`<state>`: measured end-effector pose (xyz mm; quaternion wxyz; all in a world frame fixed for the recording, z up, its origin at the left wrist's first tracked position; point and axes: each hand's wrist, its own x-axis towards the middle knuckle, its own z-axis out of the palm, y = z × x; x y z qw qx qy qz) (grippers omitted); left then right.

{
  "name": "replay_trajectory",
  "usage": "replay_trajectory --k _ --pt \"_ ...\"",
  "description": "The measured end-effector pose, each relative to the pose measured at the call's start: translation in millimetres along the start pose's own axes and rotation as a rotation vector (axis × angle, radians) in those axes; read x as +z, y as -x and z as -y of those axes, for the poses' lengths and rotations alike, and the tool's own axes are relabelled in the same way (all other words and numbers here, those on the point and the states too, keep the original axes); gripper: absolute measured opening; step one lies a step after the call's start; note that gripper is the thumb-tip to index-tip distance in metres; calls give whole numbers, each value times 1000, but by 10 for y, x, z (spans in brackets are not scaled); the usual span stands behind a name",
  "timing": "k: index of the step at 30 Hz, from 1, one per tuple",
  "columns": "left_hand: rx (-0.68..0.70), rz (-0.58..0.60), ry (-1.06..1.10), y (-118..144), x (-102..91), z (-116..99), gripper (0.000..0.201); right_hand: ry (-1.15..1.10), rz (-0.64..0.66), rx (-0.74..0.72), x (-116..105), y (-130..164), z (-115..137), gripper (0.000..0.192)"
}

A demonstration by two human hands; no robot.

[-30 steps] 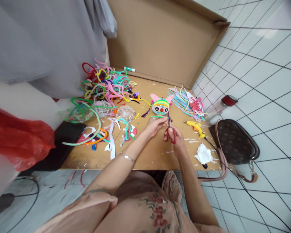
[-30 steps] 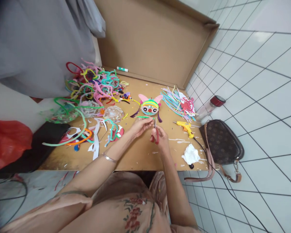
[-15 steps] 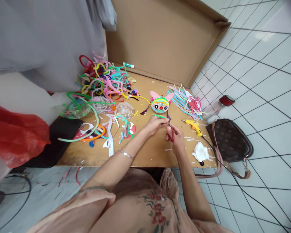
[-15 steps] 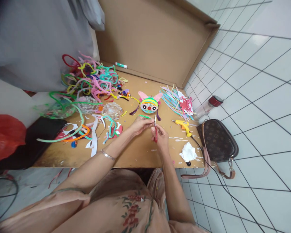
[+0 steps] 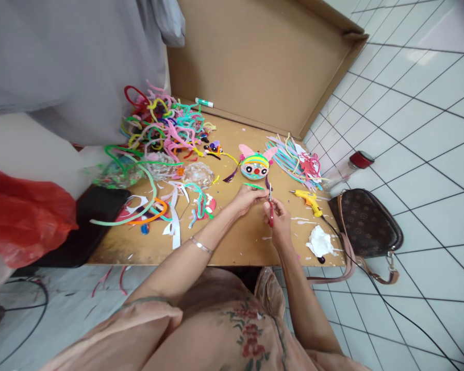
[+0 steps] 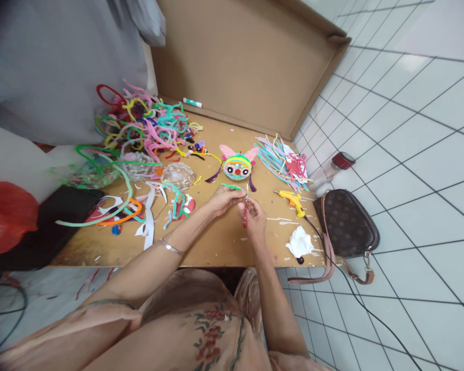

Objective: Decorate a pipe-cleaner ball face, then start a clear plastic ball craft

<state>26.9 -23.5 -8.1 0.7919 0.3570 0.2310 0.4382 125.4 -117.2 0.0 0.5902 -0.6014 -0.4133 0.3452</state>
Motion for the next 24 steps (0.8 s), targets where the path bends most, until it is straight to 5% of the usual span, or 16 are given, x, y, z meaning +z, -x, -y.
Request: replay_trajectory --k 13,17,20,24 --pt "12 -58 -2 1 -7 -38 30 7 -47 37 -52 76 -105 48" --pt "109 -168 47 -65 -128 -193 29 487 37 -93 -178 170 -98 25" --pt "136 -200 63 -83 -187 -289 32 847 168 -165 -209 264 -53 36" --pt "120 -180 40 -65 -171 -296 33 940 430 -250 -169 315 30 25"
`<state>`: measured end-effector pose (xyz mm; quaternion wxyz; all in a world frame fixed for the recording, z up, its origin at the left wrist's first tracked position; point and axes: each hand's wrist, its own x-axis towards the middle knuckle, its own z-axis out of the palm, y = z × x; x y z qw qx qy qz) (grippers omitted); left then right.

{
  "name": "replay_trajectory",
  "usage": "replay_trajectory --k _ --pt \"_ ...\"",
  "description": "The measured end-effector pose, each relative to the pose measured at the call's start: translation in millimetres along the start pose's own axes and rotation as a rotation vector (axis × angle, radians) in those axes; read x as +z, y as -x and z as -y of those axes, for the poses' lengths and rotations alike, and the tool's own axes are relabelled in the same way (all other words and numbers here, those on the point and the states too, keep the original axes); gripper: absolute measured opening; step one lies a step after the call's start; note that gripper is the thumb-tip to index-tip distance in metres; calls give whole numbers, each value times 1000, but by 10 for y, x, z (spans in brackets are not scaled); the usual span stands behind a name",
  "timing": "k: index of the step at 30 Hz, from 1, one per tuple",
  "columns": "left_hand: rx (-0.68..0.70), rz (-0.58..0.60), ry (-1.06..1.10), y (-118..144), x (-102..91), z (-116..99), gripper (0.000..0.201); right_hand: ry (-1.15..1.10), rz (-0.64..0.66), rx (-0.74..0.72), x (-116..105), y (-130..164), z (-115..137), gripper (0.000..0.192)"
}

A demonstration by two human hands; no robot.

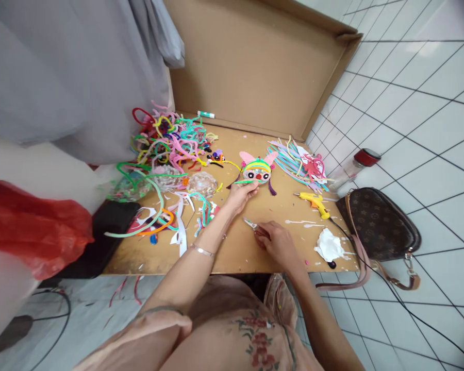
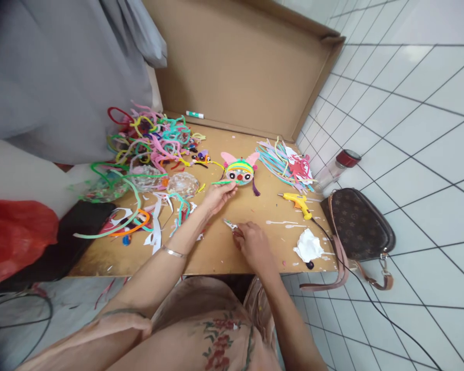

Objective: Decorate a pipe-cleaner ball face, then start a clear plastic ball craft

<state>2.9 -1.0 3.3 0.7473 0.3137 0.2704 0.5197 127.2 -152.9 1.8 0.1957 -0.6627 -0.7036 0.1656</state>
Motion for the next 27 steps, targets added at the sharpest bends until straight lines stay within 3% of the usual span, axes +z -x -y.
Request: replay_trajectory --k 2,6,8,12,17,22,27 --pt "-2 19 -19 22 22 21 33 -81 -20 -58 -40 -54 8 21" --pt "25 64 -87 52 53 65 33 -398 -382 28 -144 -333 -56 21" --pt "72 103 -163 55 51 88 33 -609 -486 91 -170 -537 -84 29" --pt "157 161 -262 30 12 126 34 -910 -491 109 -137 -943 -73 36" --pt "207 67 -238 -46 -45 119 43 -980 -508 0 -89 -1284 -39 38" --pt "254 -58 -216 -97 -69 95 46 -910 -513 -106 -95 -1402 -111 37" --pt "287 -76 -242 -91 -34 167 41 -980 -436 -43 -25 -1388 -228 41"
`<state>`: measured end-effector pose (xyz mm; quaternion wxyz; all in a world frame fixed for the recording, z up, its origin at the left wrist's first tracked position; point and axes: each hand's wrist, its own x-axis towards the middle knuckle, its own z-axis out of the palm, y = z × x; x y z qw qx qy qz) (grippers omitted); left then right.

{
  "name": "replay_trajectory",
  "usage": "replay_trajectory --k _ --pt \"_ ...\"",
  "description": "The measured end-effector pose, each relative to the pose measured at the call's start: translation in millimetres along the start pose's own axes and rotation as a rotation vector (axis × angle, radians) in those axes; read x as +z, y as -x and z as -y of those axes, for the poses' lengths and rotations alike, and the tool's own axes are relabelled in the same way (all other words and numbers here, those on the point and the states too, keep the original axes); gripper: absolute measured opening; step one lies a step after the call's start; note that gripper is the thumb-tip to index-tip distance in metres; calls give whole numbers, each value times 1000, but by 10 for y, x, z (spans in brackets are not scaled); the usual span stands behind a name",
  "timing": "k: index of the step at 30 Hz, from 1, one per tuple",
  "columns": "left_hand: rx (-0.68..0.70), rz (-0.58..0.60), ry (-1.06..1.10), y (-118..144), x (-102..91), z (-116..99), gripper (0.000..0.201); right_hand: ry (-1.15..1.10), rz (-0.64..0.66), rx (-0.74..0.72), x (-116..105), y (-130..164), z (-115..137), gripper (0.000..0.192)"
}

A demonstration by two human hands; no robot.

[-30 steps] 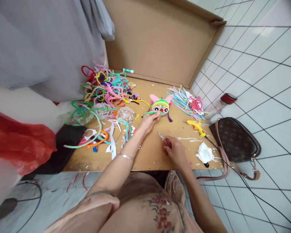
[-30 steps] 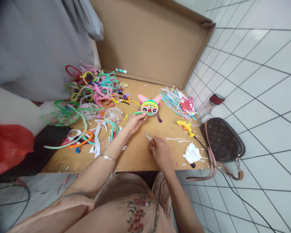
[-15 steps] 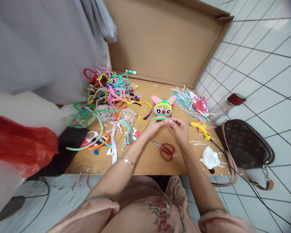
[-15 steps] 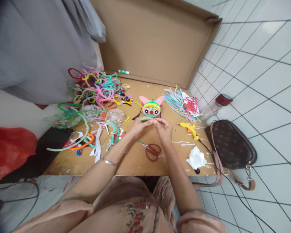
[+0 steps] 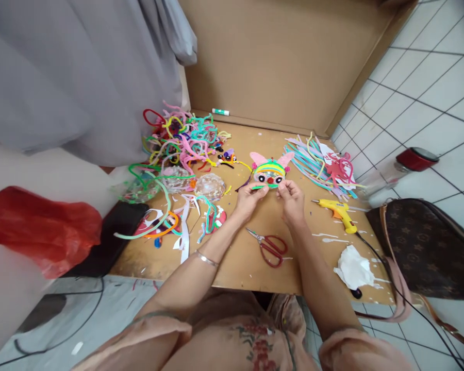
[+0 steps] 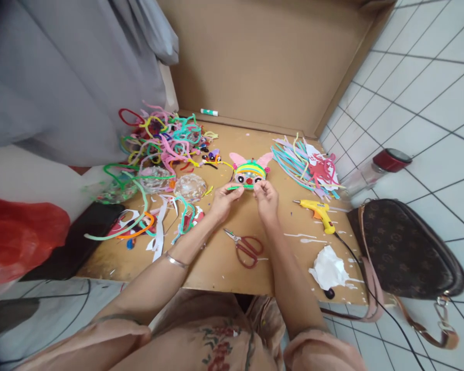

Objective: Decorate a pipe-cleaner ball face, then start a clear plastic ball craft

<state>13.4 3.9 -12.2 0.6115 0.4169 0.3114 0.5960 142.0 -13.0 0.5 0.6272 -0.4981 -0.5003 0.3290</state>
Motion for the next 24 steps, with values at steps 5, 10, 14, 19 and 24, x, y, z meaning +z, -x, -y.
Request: replay_trajectory --k 5,10,14,19,24 --pt "5 62 -2 32 34 15 36 -122 -35 129 -44 8 -60 46" --pt "-12 -33 73 -20 -119 -93 36 -182 -198 59 -233 -68 -21 48" --pt "26 2 -49 35 -103 -108 39 -138 -263 -24 -266 -55 8 44" --pt "-48 80 -75 181 76 -43 46 -107 -249 -65 -146 62 7 38" --pt "-72 48 16 161 56 -52 44 12 -209 -72 -148 96 11 36"
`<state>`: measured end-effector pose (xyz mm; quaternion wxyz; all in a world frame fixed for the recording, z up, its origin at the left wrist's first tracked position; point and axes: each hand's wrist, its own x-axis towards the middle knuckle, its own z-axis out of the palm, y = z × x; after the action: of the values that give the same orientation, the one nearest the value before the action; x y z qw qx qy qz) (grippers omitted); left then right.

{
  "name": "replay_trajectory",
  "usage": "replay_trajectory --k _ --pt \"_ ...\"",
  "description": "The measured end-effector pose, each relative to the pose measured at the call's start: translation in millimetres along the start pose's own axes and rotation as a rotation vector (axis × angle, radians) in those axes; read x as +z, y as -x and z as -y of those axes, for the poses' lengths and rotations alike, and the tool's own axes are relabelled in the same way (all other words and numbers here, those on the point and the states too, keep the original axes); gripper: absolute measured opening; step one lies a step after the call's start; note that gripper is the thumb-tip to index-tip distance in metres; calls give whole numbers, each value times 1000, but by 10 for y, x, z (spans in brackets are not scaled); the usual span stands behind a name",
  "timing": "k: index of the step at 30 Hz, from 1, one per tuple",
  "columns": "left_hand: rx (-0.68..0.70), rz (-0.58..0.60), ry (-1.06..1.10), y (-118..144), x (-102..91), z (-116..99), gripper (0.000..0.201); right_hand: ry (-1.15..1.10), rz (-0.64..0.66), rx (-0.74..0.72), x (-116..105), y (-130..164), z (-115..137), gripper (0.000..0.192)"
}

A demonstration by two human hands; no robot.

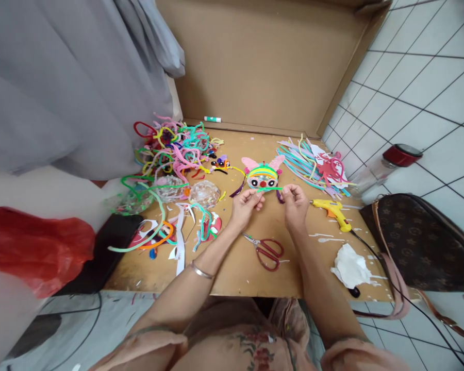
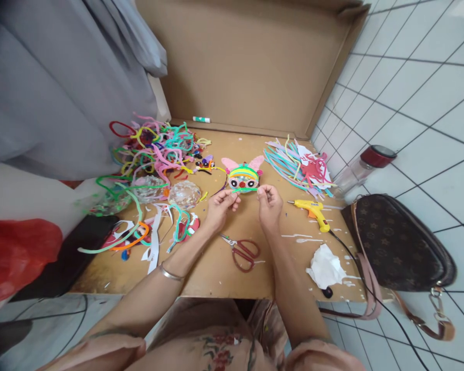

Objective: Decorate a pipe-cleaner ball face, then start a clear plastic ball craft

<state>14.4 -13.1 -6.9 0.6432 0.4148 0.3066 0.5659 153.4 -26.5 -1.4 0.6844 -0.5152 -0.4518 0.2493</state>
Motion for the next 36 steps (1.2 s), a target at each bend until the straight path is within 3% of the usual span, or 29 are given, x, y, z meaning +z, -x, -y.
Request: replay_trajectory --k 13,18,22,30,36 --pt "-25 -36 8 -6 -12 -60 34 11 14 -16 -34 2 20 35" --pt "-21 -12 -117 -24 -12 -15 23 -228 149 148 -5 -11 -4 42" --pt "13 5 -251 -13 -16 -23 16 -288 129 251 -11 -25 -36 49" --pt "64 -21 -244 -19 -40 -14 24 -360 163 304 -5 -8 -35 48" --pt "-10 7 -122 -21 -28 29 28 -334 132 258 17 -6 -17 47"
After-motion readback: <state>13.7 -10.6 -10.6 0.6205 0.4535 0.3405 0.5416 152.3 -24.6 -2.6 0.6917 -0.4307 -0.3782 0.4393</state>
